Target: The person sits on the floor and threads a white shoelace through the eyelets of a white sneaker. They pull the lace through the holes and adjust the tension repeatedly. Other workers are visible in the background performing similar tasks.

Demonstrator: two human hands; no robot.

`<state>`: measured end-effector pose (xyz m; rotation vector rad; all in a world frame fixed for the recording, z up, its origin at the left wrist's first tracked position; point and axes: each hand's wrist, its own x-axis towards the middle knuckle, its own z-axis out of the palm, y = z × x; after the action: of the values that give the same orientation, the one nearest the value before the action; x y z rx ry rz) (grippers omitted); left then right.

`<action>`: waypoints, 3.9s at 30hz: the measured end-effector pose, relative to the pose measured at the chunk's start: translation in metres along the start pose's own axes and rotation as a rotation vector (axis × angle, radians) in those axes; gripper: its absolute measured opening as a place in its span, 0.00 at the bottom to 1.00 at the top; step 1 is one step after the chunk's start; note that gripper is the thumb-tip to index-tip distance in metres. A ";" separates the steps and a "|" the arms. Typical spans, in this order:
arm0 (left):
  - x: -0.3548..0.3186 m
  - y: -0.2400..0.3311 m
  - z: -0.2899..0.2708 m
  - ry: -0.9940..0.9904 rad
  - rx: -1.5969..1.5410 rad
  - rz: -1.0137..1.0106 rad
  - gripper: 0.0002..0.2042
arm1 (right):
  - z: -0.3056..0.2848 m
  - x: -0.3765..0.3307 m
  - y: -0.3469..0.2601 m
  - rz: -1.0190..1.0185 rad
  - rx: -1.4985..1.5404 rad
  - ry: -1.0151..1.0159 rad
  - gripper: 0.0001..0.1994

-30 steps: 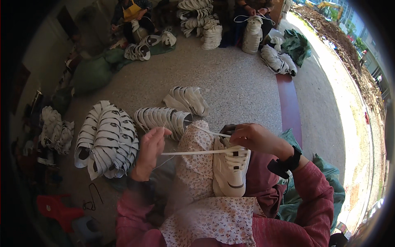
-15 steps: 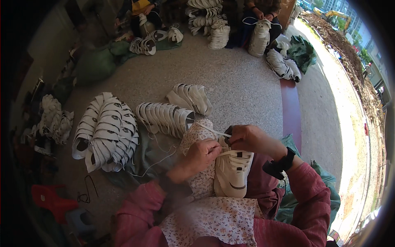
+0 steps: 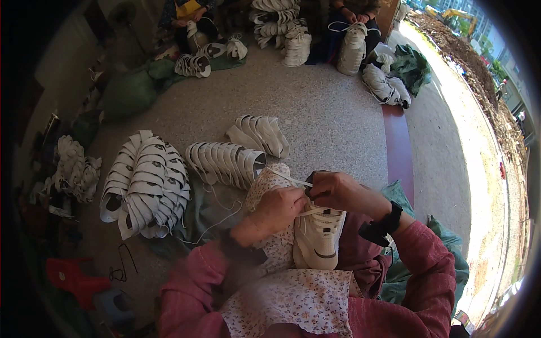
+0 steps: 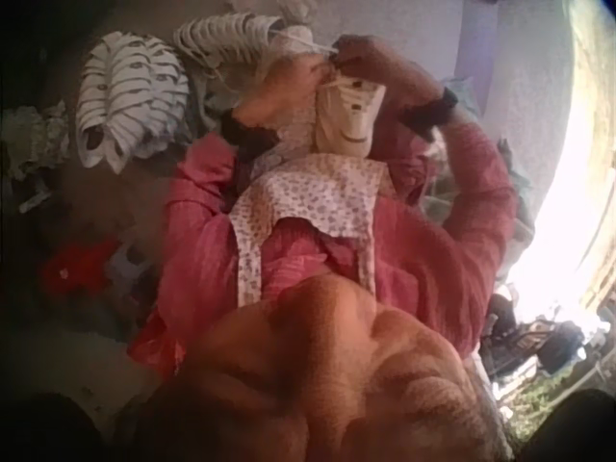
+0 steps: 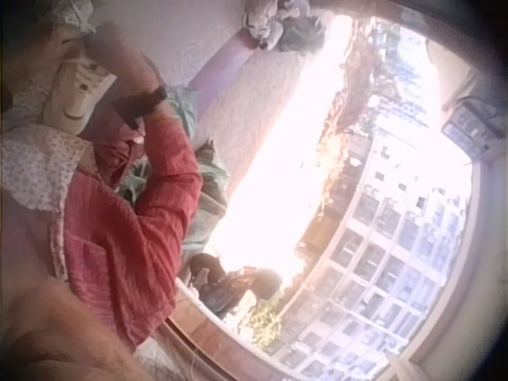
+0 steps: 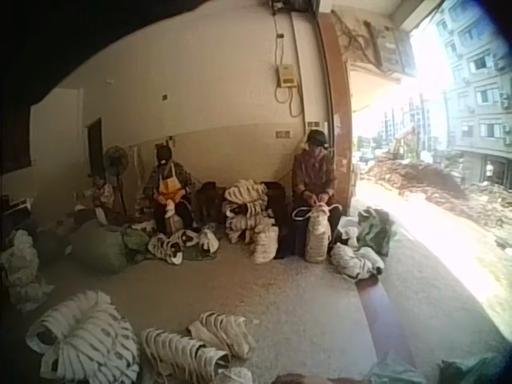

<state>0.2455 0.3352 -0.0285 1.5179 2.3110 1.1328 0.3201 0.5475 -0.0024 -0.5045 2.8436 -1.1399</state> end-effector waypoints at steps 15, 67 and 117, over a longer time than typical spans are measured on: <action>0.007 0.016 -0.019 0.084 0.247 0.227 0.09 | -0.011 0.001 0.001 -0.105 -0.369 -0.007 0.04; 0.085 0.019 0.011 -0.529 -0.336 -0.399 0.17 | 0.022 -0.154 0.042 0.314 -0.225 0.326 0.30; 0.053 0.078 -0.102 -0.545 -0.521 -0.276 0.10 | -0.068 -0.190 0.039 0.090 0.428 0.922 0.18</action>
<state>0.2255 0.3442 0.1091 1.0943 1.6324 0.9845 0.4787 0.6785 0.0042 0.2589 3.0104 -2.3585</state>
